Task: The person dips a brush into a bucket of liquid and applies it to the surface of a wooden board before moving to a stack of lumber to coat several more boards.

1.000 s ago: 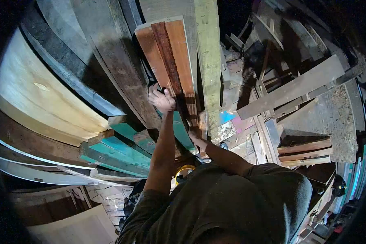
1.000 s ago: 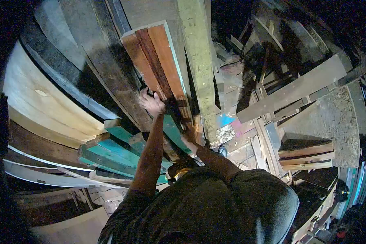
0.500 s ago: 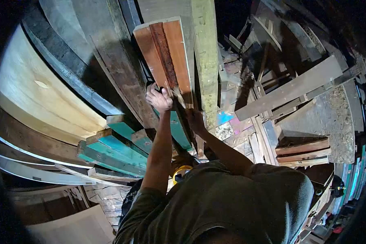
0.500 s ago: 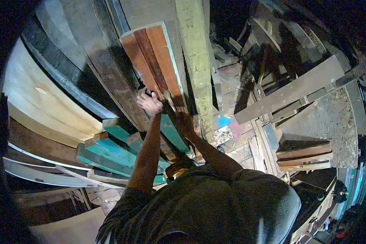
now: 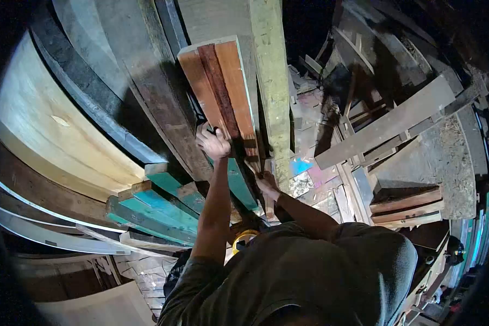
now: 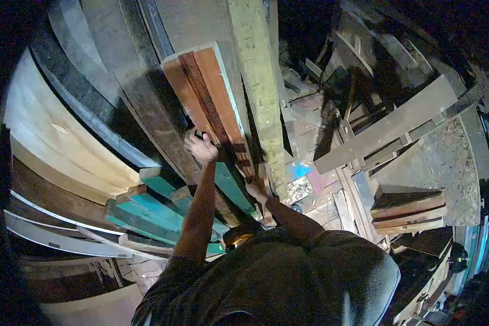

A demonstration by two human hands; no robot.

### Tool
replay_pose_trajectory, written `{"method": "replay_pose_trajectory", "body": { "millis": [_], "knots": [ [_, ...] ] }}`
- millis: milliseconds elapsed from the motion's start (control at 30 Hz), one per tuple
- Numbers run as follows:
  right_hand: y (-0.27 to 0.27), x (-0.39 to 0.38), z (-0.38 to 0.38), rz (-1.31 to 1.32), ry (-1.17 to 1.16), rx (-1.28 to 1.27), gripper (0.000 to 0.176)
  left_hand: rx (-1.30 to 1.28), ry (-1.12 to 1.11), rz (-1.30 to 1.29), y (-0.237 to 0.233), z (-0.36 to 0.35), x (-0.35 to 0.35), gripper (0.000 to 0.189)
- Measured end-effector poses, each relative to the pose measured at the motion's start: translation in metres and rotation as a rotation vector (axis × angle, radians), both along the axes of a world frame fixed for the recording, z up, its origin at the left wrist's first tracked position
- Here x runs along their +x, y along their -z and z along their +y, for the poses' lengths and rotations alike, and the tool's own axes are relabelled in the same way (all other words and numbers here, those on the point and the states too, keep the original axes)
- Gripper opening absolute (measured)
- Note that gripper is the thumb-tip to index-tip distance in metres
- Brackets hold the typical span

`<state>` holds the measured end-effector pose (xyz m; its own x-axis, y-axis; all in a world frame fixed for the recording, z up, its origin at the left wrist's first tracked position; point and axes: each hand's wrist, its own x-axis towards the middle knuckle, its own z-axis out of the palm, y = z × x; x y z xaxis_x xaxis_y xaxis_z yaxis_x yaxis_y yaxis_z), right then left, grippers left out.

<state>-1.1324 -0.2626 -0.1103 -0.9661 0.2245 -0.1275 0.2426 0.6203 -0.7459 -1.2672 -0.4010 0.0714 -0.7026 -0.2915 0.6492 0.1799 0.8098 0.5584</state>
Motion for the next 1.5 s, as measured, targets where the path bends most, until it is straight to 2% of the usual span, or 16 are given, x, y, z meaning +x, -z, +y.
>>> {"method": "replay_pose_trajectory", "body": {
  "millis": [67,100,200,233,367,433,500,600,700,767,867,1000,1067,1200,1333,1500],
  "knots": [
    [-0.001,-0.009,0.007,0.143,-0.019,-0.230,0.022,-0.020,-0.008,0.053,0.006,-0.001,-0.005,0.049],
    [-0.028,-0.011,0.010,0.343,-0.189,0.173,0.030,-0.028,-0.015,0.053,0.007,-0.001,-0.004,0.048],
    [-0.118,-0.018,0.013,0.441,-0.067,-0.187,0.031,-0.047,-0.034,0.072,-0.001,-0.001,0.002,0.045],
    [-0.132,-0.024,0.012,0.324,-0.031,-0.190,0.030,-0.063,-0.063,0.056,0.008,-0.002,-0.001,0.045],
    [-0.198,-0.040,0.015,0.482,-0.129,-0.500,0.035,0.110,0.049,0.170,0.001,-0.008,0.005,0.045],
    [-0.224,-0.048,0.018,0.446,-0.214,-0.416,0.042,0.228,0.081,0.227,-0.009,-0.009,0.021,0.044],
    [-0.241,-0.052,0.010,0.372,-0.238,-0.385,0.043,0.122,0.027,0.129,-0.011,-0.012,0.044,0.044],
    [-0.208,-0.071,-0.003,0.420,-0.288,-0.463,0.040,0.047,-0.019,0.001,-0.008,-0.017,0.071,0.045],
    [-0.207,-0.060,-0.001,0.365,-0.251,-0.095,0.039,-0.007,-0.151,-0.082,0.021,-0.026,0.082,0.043],
    [-0.169,-0.065,-0.001,0.428,-0.102,0.025,0.038,0.005,-0.102,-0.137,0.019,-0.035,0.097,0.043],
    [-0.169,-0.047,-0.003,0.598,0.000,0.167,0.035,0.028,0.031,-0.157,0.039,-0.052,0.106,0.046],
    [-0.235,-0.022,-0.014,0.428,-0.086,0.061,0.035,-0.105,0.128,-0.294,0.053,-0.056,0.111,0.052],
    [-0.231,-0.032,-0.020,0.290,-0.230,-0.031,0.041,-0.160,0.100,-0.379,0.059,-0.052,0.115,0.054],
    [-0.245,-0.042,-0.023,0.048,-0.106,0.167,0.041,-0.154,0.203,-0.327,0.054,-0.050,0.121,0.067],
    [-0.252,-0.038,0.004,0.053,-0.073,0.265,0.032,-0.219,0.214,-0.478,0.054,-0.053,0.119,0.075],
    [-0.264,-0.036,0.012,0.076,-0.144,0.275,0.036,-0.287,0.282,-0.344,0.055,-0.059,0.118,0.083]
  ]
}}
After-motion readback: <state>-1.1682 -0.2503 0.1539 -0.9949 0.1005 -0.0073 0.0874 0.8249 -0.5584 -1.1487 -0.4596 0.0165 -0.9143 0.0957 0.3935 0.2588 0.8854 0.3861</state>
